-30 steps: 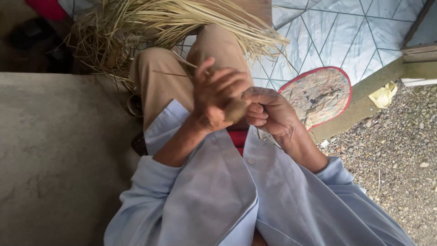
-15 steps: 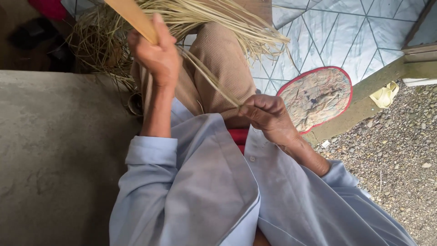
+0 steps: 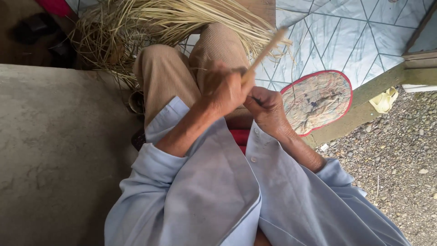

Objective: Preparing straw fibers by pulling them against a wooden tool to strip and smooth them for weaving.

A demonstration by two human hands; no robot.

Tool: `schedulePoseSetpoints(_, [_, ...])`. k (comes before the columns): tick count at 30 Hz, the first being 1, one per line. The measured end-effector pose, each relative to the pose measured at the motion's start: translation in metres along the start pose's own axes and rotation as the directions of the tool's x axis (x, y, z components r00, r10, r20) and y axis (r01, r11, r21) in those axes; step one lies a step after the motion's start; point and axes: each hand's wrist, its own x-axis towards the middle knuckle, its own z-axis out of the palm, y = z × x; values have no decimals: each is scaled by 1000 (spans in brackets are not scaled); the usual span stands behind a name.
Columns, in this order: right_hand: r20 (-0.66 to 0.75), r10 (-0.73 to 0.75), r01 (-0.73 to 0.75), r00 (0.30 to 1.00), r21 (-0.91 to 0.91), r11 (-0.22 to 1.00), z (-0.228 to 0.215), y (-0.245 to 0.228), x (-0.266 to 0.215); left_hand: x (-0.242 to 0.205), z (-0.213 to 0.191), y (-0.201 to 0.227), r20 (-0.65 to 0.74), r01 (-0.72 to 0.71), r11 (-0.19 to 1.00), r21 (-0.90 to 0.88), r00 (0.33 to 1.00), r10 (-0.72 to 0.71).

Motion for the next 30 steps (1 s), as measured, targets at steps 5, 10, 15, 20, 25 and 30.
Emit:
schedulePoseSetpoints(5, [18,43,-45,999,116,992,-8,-10,-12,8,26,-88,-133,78,963,257,990,-45])
schedulePoseSetpoints(10, [52,170,-178,984,253,951,-24,-24,-33,10,9,-151,-269,176,848,499,962,-41])
schedulePoseSetpoints(15, [47,420,-370,906,569,734,-46,-4,-24,13,-56,-132,-449,313,856,-411,748,-489])
schedulePoseSetpoints(20, [318,391,-465,864,800,378,-25,12,9,-9,-25,-20,-324,10,899,-438,931,-168])
schedulePoseSetpoints(25, [387,263,-457,883,838,300,-13,38,20,-4,17,-6,-529,-359,933,15,789,312])
schedulePoseSetpoints(30, [121,186,-216,975,713,667,4,-5,11,7,33,-67,-758,-61,984,168,630,168])
